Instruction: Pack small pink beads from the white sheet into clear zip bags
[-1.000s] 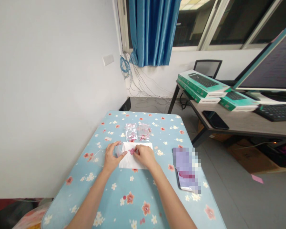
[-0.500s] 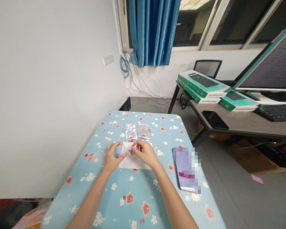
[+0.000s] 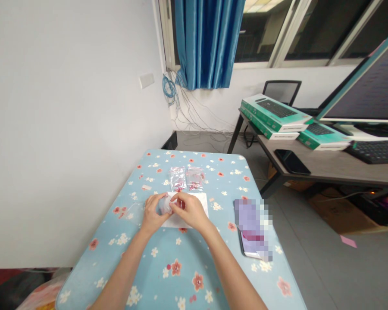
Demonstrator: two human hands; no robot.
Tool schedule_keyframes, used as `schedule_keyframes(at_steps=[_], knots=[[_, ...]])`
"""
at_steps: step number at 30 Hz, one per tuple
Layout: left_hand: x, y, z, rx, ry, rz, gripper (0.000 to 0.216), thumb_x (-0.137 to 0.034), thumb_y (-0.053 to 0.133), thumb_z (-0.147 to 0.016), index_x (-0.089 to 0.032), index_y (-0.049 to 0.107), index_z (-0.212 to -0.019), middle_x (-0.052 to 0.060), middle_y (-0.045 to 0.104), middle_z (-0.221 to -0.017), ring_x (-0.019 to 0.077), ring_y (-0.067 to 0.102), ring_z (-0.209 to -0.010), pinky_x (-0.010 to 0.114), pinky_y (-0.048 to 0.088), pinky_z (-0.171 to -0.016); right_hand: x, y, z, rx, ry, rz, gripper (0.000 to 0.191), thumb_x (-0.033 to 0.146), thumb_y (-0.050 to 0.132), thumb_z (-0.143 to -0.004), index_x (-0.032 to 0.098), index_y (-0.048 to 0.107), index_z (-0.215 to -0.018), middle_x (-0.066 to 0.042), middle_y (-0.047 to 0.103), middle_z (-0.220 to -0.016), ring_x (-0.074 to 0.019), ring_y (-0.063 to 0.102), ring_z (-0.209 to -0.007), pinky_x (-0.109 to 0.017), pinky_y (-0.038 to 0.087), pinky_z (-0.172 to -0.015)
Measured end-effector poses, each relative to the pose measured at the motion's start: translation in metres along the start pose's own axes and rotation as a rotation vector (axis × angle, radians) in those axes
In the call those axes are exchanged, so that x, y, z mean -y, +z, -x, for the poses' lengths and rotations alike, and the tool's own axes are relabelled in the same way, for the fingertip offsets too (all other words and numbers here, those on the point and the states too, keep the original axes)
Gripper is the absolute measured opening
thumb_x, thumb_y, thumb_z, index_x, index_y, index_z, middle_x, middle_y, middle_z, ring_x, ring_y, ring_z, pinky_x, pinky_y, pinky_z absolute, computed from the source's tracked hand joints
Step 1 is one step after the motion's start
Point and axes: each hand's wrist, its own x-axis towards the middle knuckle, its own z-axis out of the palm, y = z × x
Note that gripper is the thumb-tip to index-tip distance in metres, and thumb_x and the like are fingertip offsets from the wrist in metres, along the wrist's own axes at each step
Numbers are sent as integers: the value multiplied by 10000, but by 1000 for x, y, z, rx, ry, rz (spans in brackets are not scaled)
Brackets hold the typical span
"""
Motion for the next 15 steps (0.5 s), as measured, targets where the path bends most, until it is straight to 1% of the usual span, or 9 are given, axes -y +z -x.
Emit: schedule_keyframes(at_steps=[3,8,10,15], knots=[[0,-1,-1,-16,-19,1,481,-252,740,-641,-231,558,-1086,52,668,-1019,247,590,-965,400,435,-879,-3,-4,0,-9,18,-4,157,331,542,-856,201,621,-893,6,577,-680,-129,518,-617,-239,397,-611],[2,-2,-3,-74,-48,28,481,-342,752,-660,-218,560,-1083,53,670,-1000,236,604,-946,393,453,-863,-14,-16,-1,-76,62,43,177,328,524,-859,193,623,-916,4,593,-689,-126,521,-610,-237,398,-617],[3,-3,-4,-94,-61,40,482,-361,747,-668,-208,561,-1086,59,669,-990,231,609,-936,387,462,-855,-20,-19,-1,-46,94,114,160,309,536,-847,190,625,-906,9,599,-685,-121,521,-597,-233,384,-611],[5,-3,-3,-98,-73,42,475,-390,733,-683,-200,564,-1084,66,665,-982,229,612,-928,387,472,-846,-31,-14,0,117,146,330,119,279,583,-809,199,654,-861,6,634,-694,-127,547,-615,-222,320,-575]])
